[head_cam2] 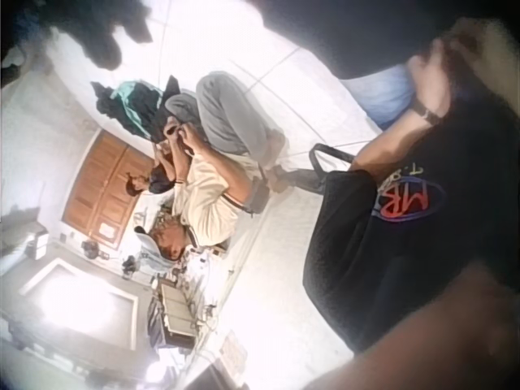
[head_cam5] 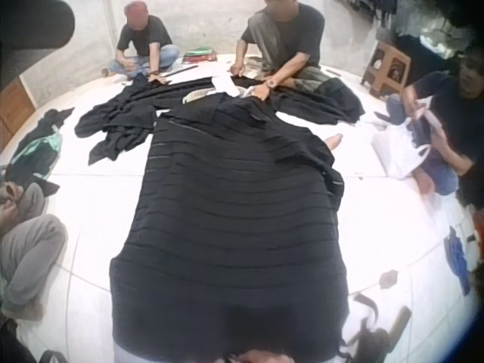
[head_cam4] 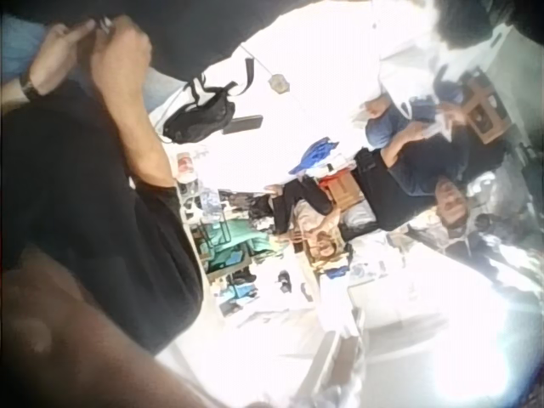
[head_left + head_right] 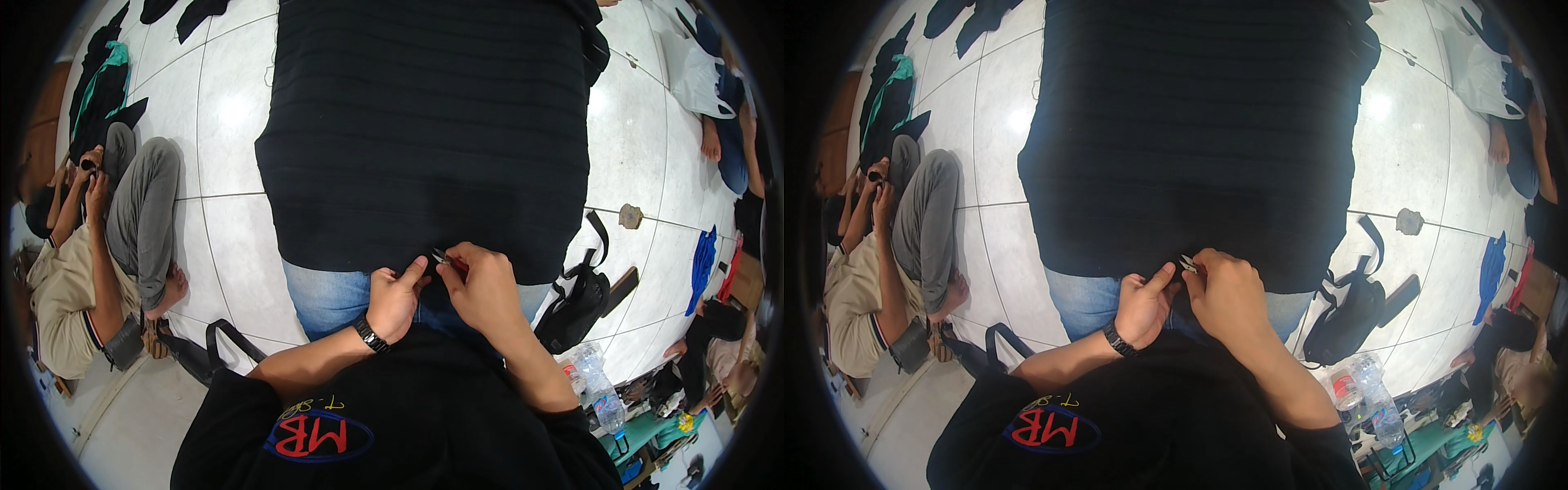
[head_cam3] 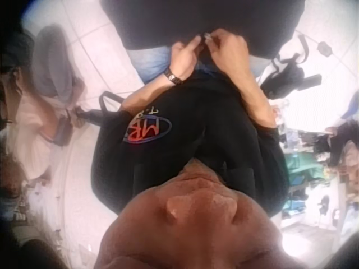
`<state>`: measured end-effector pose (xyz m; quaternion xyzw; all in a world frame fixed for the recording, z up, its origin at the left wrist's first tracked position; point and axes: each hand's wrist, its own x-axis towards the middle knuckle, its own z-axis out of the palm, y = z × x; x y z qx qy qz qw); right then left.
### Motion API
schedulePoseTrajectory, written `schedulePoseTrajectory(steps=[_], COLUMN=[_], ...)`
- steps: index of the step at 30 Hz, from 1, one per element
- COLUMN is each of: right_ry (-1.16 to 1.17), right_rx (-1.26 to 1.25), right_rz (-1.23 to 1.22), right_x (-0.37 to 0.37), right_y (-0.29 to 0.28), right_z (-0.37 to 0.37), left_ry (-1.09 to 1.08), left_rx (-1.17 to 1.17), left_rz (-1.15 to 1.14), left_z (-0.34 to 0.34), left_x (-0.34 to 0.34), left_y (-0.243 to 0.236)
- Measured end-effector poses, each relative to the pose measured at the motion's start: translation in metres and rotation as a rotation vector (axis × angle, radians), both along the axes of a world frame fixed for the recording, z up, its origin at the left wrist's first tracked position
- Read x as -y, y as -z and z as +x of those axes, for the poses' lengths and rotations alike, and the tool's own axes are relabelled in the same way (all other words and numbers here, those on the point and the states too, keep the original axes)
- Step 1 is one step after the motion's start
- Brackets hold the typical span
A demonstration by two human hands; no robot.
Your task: The person sits on the floor and uses a small knife to cut horizontal slits into a black t-shirt laid across their lap. They repeatedly lift the shirt to inspect the cuts and continue trimming the fabric.
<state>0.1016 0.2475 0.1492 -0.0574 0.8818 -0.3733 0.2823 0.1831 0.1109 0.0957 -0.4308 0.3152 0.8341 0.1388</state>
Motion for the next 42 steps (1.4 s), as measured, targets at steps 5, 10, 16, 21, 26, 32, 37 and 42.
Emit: schedulePoseTrajectory(steps=[5,10,16,21,26,32,37,42], right_ry=[-0.004,-0.007,-0.008,0.015,0.028,0.005,-0.004,0.004], right_rx=[0.018,0.013,0.002,-0.058,-0.019,0.094,0.035,0.020], right_rz=[0.007,0.009,0.019,0.005,-0.005,0.028,0.008,0.001], right_x=[0.002,0.003,0.004,0.003,0.002,0.001,-0.001,0.002], right_y=[0.003,0.005,0.008,0.013,0.011,-0.005,-0.001,0.005], right_z=[-0.001,-0.001,-0.001,0.002,0.000,-0.005,-0.002,-0.003], left_ry=[0.003,0.002,0.002,-0.005,-0.005,-0.018,-0.057,-0.050], left_rx=[-0.015,-0.012,-0.003,0.007,-0.004,0.000,0.034,0.036], left_rz=[-0.001,-0.007,-0.004,-0.013,0.001,-0.004,-0.027,-0.039], left_z=[0.001,0.003,0.005,0.003,0.003,0.002,-0.003,-0.005], left_x=[0.000,-0.001,0.000,0.000,0.001,-0.001,-0.004,-0.004], left_y=[0.000,0.003,0.004,0.001,0.002,0.002,-0.005,-0.008])
